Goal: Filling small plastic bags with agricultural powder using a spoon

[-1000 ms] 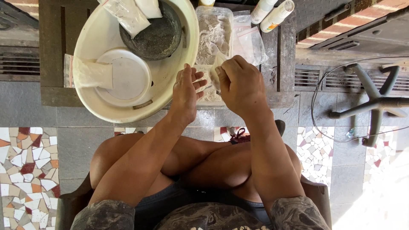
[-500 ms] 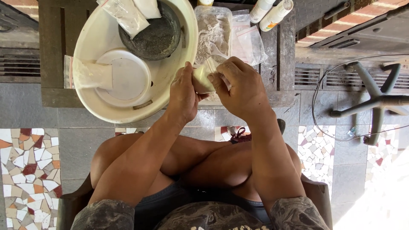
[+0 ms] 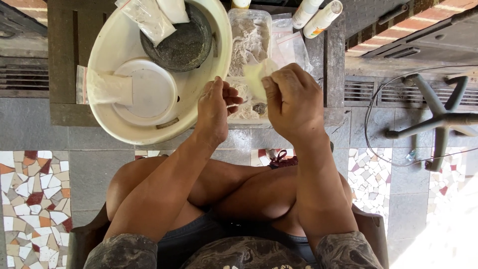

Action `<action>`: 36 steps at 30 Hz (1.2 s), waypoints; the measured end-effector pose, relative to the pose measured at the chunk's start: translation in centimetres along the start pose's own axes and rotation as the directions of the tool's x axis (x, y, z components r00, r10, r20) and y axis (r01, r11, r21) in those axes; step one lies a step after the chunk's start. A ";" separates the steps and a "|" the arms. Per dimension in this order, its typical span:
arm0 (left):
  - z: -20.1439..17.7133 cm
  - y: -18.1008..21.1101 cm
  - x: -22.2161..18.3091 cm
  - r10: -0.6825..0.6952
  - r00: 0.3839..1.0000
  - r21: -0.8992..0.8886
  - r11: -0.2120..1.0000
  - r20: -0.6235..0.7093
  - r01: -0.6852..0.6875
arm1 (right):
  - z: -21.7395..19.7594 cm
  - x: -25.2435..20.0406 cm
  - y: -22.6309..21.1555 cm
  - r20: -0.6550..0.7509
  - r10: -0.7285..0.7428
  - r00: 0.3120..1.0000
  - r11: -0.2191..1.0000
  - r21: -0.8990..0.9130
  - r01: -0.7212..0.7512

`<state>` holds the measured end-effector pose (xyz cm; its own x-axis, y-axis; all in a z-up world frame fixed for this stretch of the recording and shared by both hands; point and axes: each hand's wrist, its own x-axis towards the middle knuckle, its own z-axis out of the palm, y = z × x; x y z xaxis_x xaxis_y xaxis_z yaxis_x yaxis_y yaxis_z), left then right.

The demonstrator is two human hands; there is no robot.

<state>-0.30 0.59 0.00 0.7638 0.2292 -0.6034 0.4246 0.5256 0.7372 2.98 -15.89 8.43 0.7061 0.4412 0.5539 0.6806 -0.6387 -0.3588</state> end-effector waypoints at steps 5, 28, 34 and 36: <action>0.2 0.5 -0.5 -0.021 1.000 -0.028 0.999 0.020 0.021 | 0.8 -0.5 1.4 0.020 0.037 0.999 0.991 -0.133 -0.034; -0.3 -0.8 0.8 -0.084 0.963 -0.324 0.931 0.256 0.167 | -0.3 0.9 -1.6 0.093 0.046 0.995 0.962 0.264 -0.070; -0.3 -0.6 1.2 -0.036 0.971 -0.353 0.928 0.238 0.121 | -1.6 1.7 -2.4 0.109 -0.108 0.988 0.963 0.258 0.077; -0.5 -0.9 1.8 -0.011 0.972 -0.355 0.930 0.235 0.096 | -1.3 1.3 -1.6 0.086 -0.125 0.988 0.974 0.203 0.105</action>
<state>0.43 0.90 -1.88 0.8517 0.0247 -0.5235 0.2957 0.8020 0.5190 2.57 -15.09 10.68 0.6298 0.5701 0.5275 0.7766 -0.4475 -0.4435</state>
